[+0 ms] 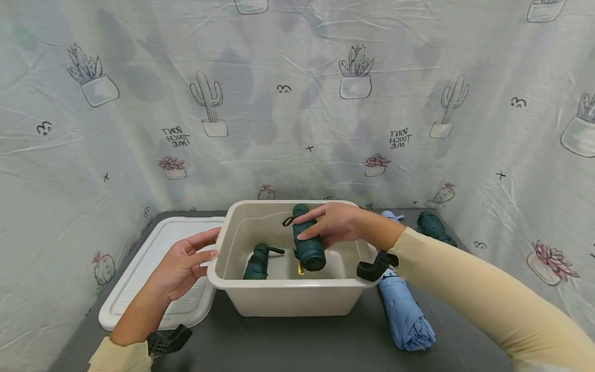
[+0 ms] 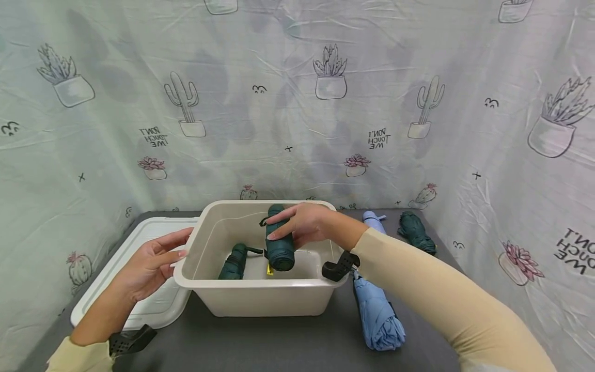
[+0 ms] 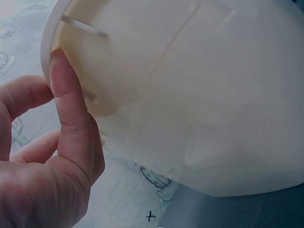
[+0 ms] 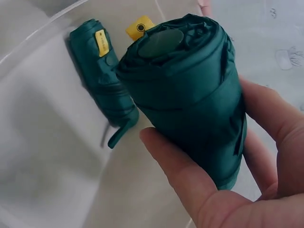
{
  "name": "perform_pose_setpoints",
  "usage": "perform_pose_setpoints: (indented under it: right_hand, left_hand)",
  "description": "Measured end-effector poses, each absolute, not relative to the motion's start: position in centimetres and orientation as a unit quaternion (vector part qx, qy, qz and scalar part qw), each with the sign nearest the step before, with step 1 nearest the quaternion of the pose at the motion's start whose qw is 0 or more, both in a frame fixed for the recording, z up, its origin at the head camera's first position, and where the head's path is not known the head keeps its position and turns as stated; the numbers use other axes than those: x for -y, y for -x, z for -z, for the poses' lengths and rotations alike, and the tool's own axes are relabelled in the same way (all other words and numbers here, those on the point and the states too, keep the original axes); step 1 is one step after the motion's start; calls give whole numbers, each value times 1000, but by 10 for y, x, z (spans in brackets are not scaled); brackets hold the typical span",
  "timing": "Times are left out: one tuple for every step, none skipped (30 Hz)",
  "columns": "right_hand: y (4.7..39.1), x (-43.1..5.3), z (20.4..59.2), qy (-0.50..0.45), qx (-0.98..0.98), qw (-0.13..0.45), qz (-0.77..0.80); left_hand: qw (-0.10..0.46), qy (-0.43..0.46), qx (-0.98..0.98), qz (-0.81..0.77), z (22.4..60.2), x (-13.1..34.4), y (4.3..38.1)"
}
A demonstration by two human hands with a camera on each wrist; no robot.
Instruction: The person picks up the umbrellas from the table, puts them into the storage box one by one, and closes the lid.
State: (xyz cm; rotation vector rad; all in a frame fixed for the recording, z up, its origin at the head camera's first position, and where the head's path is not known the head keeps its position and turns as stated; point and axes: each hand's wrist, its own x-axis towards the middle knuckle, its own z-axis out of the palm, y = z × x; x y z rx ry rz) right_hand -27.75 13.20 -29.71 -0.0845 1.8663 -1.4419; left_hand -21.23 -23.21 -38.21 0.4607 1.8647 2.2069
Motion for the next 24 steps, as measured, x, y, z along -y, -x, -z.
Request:
perform_pose_setpoints:
  right_hand:
    - [279, -129, 298, 32, -733, 387, 558]
    - [280, -126, 299, 32, -735, 393, 551]
    - [281, -123, 300, 35, -738, 398, 543]
    - [282, -120, 301, 35, -741, 402, 536]
    - [283, -118, 302, 36, -743, 407, 531]
    - [284, -116, 303, 38, -745, 409, 525]
    - [285, -113, 304, 40, -746, 412, 521]
    - [286, -111, 306, 45, -746, 417, 518]
    - [286, -109, 308, 47, -746, 420, 516]
    - [287, -107, 310, 48, -745, 423, 514]
    - [288, -105, 312, 49, -744, 426, 513]
    - [288, -103, 314, 50, -743, 428, 512]
    - [289, -100, 317, 50, -742, 430, 512]
    - [290, -98, 319, 48, -742, 431, 511]
    - [291, -96, 322, 46, -745, 430, 508]
    - [291, -94, 324, 42, -747, 430, 506]
    - [292, -92, 327, 39, -750, 428, 503]
    - [292, -90, 330, 38, -753, 428, 499]
    - [292, -88, 333, 38, -755, 428, 495]
    - [292, -86, 336, 38, -757, 428, 492]
    - [293, -85, 339, 38, -758, 429, 490]
    - [293, -83, 342, 36, -756, 432, 490]
    - [293, -81, 345, 37, -757, 435, 487]
    - [293, -80, 349, 37, -757, 437, 483]
  left_hand:
    - [108, -158, -631, -752, 382, 232, 212]
    - [108, -158, -630, -753, 382, 232, 212]
    - [107, -157, -631, -752, 382, 232, 212]
    - [107, -157, -631, -752, 382, 232, 211]
    - [107, -157, -631, -752, 382, 232, 212]
    - [107, -156, -632, -752, 382, 232, 212]
    - [107, -156, -632, -752, 382, 232, 212]
    - [106, -155, -633, -751, 382, 232, 212]
    - [106, -155, -633, -751, 382, 232, 212]
    - [106, -155, -634, -750, 382, 232, 212]
    - [107, -156, -634, -750, 382, 231, 212]
    - [106, -155, -636, -749, 381, 231, 212]
    - [105, -154, -637, -748, 381, 231, 212]
    - [105, -153, -638, -747, 381, 231, 212]
    - [105, -152, -639, -747, 381, 230, 212]
    - [105, -150, -640, -746, 381, 230, 212]
    - [104, -149, -640, -747, 381, 230, 212]
    - [104, -147, -640, -747, 380, 230, 211]
    - [104, -146, -640, -747, 380, 229, 211]
    - [104, -145, -640, -747, 380, 229, 211]
    - [105, -144, -640, -748, 380, 229, 211]
    - [105, -143, -639, -748, 380, 229, 211]
    - [105, -143, -639, -748, 380, 229, 211]
    - [106, -143, -639, -749, 380, 229, 211]
